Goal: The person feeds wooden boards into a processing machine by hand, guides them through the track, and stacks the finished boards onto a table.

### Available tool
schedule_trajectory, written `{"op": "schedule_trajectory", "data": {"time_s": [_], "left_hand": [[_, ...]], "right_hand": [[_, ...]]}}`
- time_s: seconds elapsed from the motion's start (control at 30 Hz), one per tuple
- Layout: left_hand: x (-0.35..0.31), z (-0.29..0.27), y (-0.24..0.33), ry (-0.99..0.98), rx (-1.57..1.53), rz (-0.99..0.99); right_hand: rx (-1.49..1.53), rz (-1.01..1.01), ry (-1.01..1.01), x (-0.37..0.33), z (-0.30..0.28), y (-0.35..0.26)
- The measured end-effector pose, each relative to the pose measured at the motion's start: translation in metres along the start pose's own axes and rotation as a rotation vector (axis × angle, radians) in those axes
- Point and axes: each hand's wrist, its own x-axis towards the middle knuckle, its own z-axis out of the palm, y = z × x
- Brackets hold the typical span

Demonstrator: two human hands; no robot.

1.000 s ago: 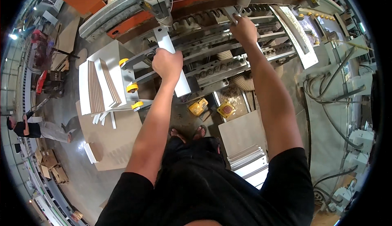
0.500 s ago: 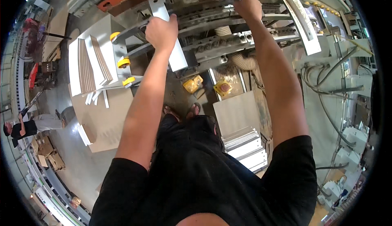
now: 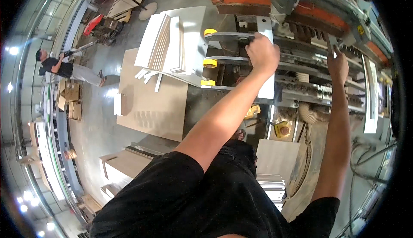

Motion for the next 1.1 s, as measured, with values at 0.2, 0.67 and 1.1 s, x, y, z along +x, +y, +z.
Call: {"op": "schedule_trajectory", "data": {"time_s": [0.2,0.67,1.1], "left_hand": [[0.012,-0.006,-0.011,0.086,-0.106,-0.013],[0.009,0.002,-0.007,0.148,-0.146,0.034],[0.010,0.011,-0.008,0.140,-0.175,-0.013]], "right_hand": [[-0.005,-0.015,0.025,0.007,0.016,-0.010],[0.005,-0.026,0.010,0.009,0.011,-0.008],[-0.047,-0.067,0.095,0.002,0.019,0.013]]}}
